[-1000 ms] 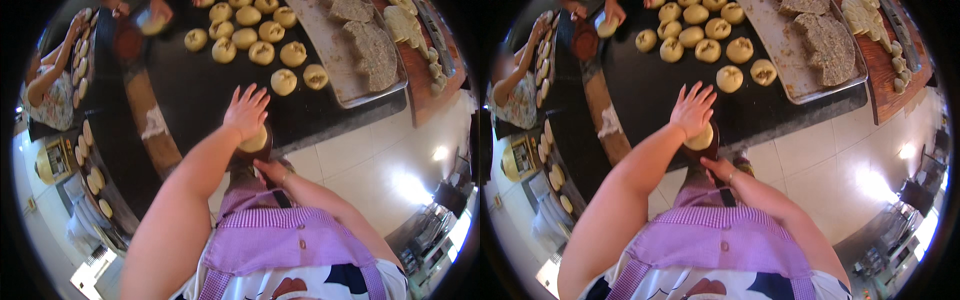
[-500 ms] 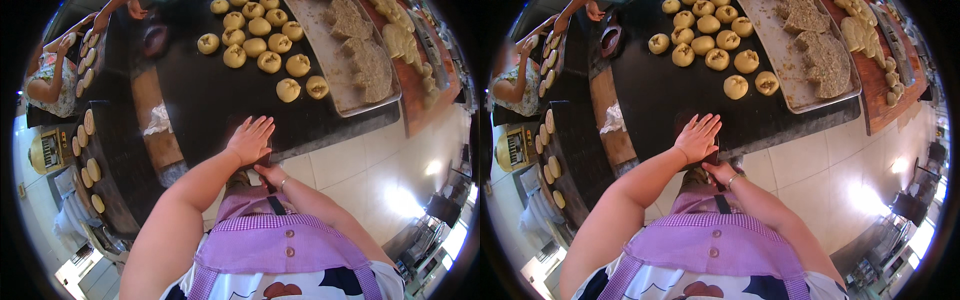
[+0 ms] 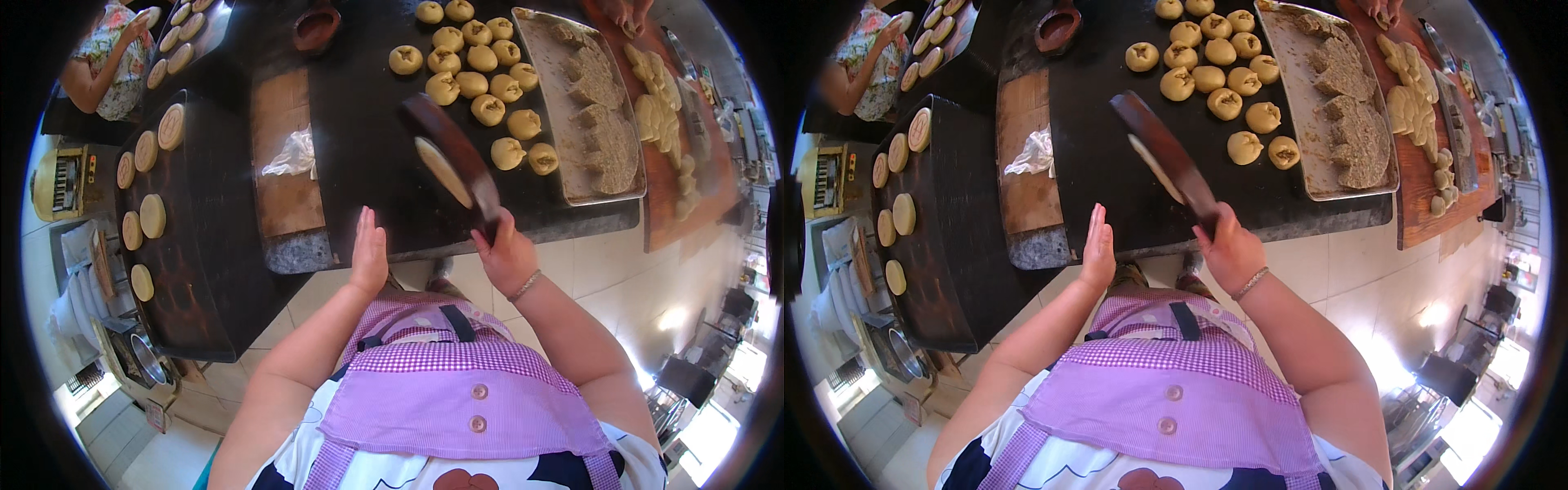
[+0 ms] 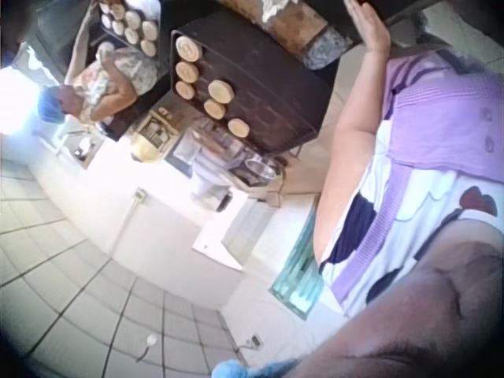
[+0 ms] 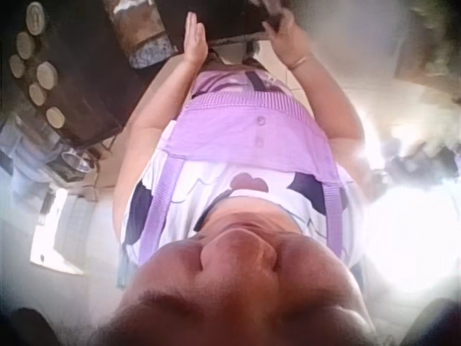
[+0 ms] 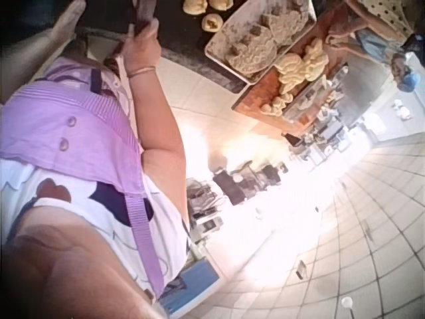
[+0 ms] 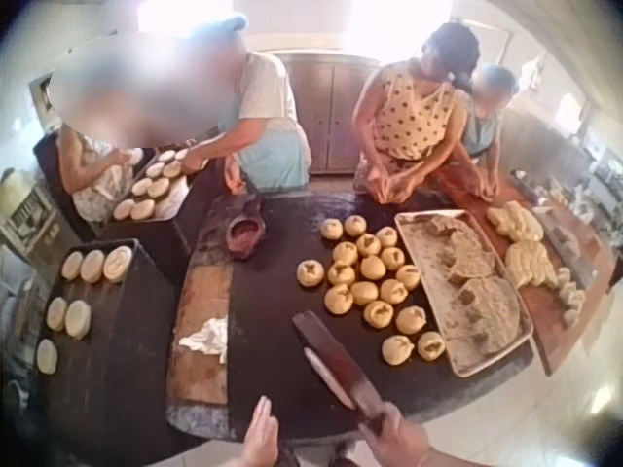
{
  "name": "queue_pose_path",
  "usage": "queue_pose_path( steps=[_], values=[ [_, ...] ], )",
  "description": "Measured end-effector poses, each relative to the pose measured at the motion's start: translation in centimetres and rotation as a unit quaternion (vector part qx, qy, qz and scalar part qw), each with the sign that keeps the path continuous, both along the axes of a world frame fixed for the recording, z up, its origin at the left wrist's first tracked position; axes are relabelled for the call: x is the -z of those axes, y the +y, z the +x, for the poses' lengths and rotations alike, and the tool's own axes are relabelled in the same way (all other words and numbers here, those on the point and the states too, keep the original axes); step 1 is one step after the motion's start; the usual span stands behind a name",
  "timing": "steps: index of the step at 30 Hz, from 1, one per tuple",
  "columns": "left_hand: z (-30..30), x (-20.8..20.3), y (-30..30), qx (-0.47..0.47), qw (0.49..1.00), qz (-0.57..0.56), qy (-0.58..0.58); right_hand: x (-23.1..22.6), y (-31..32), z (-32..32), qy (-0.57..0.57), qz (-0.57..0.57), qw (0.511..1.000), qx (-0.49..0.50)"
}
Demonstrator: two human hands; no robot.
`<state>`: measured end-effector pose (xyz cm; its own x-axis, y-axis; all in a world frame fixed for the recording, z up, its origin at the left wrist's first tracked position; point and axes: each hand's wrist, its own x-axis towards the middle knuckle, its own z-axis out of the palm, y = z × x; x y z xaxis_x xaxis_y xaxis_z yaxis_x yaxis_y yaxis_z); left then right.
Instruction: The person takes prepared dough balls, presses a wooden stamp onto them to create a design, and places the stamped pieces onto a metal baking tray. They then lift the full tray and place it onto a cooling or storage rack.
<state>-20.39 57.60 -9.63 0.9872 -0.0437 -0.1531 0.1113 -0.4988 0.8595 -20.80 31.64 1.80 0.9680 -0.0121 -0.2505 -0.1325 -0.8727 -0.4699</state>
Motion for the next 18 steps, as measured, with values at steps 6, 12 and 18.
queue_pose_path(
  steps=[6,12,18],
  values=[
    [-0.1,-0.3,-0.8,-0.158,0.86,-0.371,0.311,-2.4,-0.5,4.5,0.194,-0.171,0.948,-0.184],
    [1.6,0.6,-4.0,-0.219,0.64,-0.595,0.435,-2.6,1.4,3.2,0.092,-0.181,0.975,-0.087],
    [2.6,2.2,-7.3,-0.252,0.533,-0.7,0.404,-0.3,0.0,3.1,0.268,-0.228,0.919,-0.178]
  ],
)
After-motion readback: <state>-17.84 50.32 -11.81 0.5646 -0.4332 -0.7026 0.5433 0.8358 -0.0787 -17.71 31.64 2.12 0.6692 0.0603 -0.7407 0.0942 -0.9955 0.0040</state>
